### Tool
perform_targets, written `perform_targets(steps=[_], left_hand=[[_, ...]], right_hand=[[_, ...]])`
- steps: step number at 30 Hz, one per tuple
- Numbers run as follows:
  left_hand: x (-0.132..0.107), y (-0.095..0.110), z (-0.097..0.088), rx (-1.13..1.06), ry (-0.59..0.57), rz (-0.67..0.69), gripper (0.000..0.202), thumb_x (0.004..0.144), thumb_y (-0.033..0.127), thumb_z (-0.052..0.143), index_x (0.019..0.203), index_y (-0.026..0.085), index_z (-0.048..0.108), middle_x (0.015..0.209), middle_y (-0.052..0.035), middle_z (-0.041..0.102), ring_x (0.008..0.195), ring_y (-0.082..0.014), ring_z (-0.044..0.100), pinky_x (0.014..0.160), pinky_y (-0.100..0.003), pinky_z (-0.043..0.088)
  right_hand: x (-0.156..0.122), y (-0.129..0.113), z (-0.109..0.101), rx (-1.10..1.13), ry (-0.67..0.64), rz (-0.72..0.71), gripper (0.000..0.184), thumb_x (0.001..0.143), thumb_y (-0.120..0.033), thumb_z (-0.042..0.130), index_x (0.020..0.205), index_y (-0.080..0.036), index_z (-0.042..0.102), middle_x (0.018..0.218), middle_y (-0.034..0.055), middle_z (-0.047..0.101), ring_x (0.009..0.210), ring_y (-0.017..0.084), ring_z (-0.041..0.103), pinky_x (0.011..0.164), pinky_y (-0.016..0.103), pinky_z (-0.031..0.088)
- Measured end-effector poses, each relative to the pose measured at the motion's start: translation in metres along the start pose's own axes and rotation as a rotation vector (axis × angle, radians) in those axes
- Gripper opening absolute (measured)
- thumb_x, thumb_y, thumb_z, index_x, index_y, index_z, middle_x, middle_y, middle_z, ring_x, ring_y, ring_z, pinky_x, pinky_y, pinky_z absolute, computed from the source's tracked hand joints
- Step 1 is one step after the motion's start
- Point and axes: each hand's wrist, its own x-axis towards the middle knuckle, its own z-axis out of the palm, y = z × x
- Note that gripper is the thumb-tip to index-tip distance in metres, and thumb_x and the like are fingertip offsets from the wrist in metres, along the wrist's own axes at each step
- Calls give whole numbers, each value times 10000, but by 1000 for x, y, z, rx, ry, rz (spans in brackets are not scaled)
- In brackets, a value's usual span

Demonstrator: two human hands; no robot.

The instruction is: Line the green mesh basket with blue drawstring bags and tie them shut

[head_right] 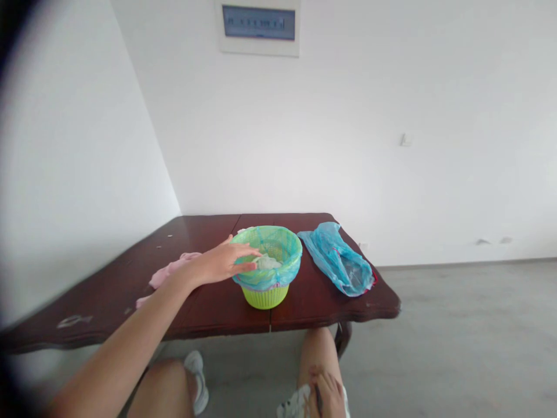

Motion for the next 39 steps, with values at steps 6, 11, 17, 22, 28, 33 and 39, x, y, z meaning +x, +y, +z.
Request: perform_targets(steps=[6,11,17,22,28,33,39], left_hand=[[-59,-14,46,202,397,205,936,1023,599,915,1802,355,457,1871,-164,490,1723,-395,493,1466,-699,298],[-91,-30,106,401,752,274,514,1107,134,809,1556,337,659,1488,-99,774,1394,-283,747,1259,-520,566],[-74,-9,111,414,896,209,299,1077,129,822,1284,344,796,1292,-69,812,1129,-270,776,1066,-467,564],[-68,0,104,145,859,270,242,1061,102,723,1225,281,726,1233,-73,842,1145,-290,769,1096,-494,560],[-73,-5,83,-112,824,201,224,1138,140,615,1303,281,671,1183,-59,819,1272,-285,773,1239,-507,562],[-61,4,55,-220,682,135,121,1163,232,637,1245,279,713,1170,-41,817,1133,-253,785,1044,-410,604],[-42,36,61,-320,637,149,72,1055,242,731,1117,272,750,1088,-35,813,1114,-276,732,1141,-479,535]], right_hand=[[3,1,-6,105,-7,44,292,1122,-378,585,988,-284,826,1116,98,901,1057,365,887,912,494,722],[55,-26,-26,197,129,-69,169,1130,-315,653,1166,-309,818,1112,87,872,993,316,870,838,427,737],[181,-99,-41,176,225,-259,504,1086,-216,783,1564,-303,650,1484,158,751,1379,350,740,1138,592,661],[246,-129,-31,151,265,-321,425,1098,-179,767,1496,-323,733,1438,156,664,1332,337,707,1102,569,642],[281,-141,-49,104,186,-436,235,1143,-107,615,1221,-282,752,1309,91,774,1204,290,731,1051,496,519],[291,-162,-61,75,137,-491,173,1144,-271,741,1311,-272,693,1235,74,797,1130,281,736,1037,474,456],[283,-194,-40,28,167,-485,172,1090,-363,825,1245,-297,793,1137,71,698,1025,269,662,924,439,445]])
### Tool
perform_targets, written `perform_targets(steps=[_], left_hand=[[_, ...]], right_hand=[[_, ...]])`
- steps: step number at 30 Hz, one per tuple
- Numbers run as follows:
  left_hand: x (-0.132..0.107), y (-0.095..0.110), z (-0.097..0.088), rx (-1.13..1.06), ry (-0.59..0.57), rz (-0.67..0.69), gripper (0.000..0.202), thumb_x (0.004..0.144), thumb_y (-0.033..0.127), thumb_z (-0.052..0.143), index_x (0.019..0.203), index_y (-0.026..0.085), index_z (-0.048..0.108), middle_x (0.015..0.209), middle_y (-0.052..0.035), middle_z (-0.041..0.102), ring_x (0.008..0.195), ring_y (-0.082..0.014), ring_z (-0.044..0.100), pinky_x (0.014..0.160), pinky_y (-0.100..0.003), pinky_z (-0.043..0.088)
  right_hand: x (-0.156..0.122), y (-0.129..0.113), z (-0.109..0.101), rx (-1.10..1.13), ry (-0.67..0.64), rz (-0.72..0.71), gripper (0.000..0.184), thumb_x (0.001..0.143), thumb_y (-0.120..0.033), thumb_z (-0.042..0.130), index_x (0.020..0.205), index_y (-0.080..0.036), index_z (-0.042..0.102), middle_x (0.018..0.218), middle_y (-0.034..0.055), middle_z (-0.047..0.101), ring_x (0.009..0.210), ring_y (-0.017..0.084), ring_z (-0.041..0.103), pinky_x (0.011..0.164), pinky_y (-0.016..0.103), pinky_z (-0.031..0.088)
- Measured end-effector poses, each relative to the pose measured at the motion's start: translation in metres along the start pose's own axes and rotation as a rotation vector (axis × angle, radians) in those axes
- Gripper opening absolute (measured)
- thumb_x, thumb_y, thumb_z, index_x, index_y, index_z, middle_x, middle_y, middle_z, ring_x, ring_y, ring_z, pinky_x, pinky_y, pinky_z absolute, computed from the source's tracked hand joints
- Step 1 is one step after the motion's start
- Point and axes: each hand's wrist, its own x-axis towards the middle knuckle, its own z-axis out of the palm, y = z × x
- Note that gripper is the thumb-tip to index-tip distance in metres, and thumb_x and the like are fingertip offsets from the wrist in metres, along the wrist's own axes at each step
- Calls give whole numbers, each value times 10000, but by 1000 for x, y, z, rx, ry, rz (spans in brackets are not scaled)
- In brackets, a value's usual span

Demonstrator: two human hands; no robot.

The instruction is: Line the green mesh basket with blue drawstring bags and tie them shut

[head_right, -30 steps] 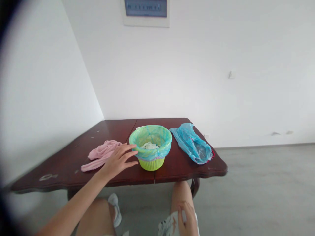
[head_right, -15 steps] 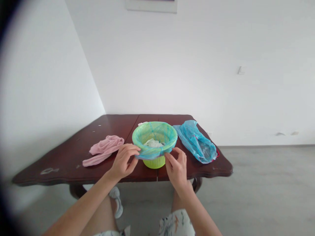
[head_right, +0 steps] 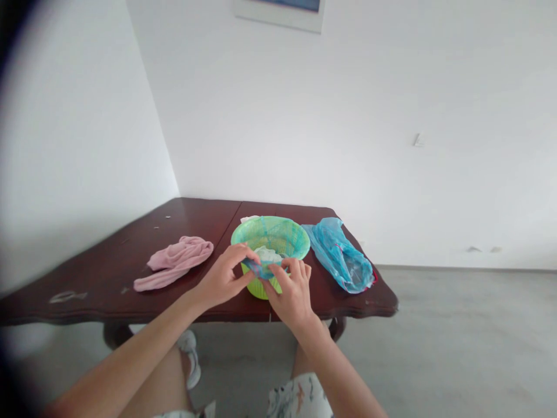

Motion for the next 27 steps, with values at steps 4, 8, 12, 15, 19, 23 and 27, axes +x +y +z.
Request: perform_targets(steps=[4,8,12,15,19,23,27], left_hand=[[-2,0,4,-96,34,-129,59,1075,303,726,1076,251,753,1035,-36,803,992,-248,731,935,-389,556],[-5,-16,-9,-84,50,-212,144,1098,367,732,1039,238,756,973,-32,787,905,-231,710,813,-349,528],[-4,-27,-18,6,11,-163,350,1152,488,683,911,234,696,885,-24,726,863,-228,670,813,-360,506],[1,-28,-22,45,-7,-154,405,1172,524,633,894,233,672,871,-24,716,853,-230,661,838,-379,497],[9,-36,-28,94,-6,-202,450,1155,582,633,875,234,690,847,-32,717,842,-243,653,815,-384,474],[17,-52,-41,115,-25,-292,489,1142,630,627,896,220,733,839,-28,711,747,-211,599,721,-357,413],[36,-72,-59,103,-50,-335,531,1120,688,626,895,216,721,861,-25,719,789,-214,620,734,-336,428]], right_hand=[[1,-2,2,-23,43,-31,175,1115,-196,691,1220,-290,795,1152,72,702,1010,249,654,917,446,445],[-1,25,-7,-110,100,-7,251,1083,-135,653,1202,-299,801,1163,78,707,1033,263,681,933,469,473],[4,58,-16,-179,94,21,222,1071,-133,642,1114,-281,802,1177,90,718,1099,290,691,998,493,502],[15,81,-19,-216,75,24,217,1075,-145,629,1119,-269,802,1205,102,724,1124,299,685,1030,494,523],[32,112,-21,-196,14,92,271,1069,-178,599,1207,-246,822,1236,125,702,1081,297,692,946,443,567],[47,142,-20,-159,-106,263,289,1093,-271,575,1213,-227,834,1223,120,710,911,247,677,785,380,519],[69,167,-6,75,-275,516,242,1047,-303,605,1131,-238,822,956,69,736,777,225,617,731,352,459]])
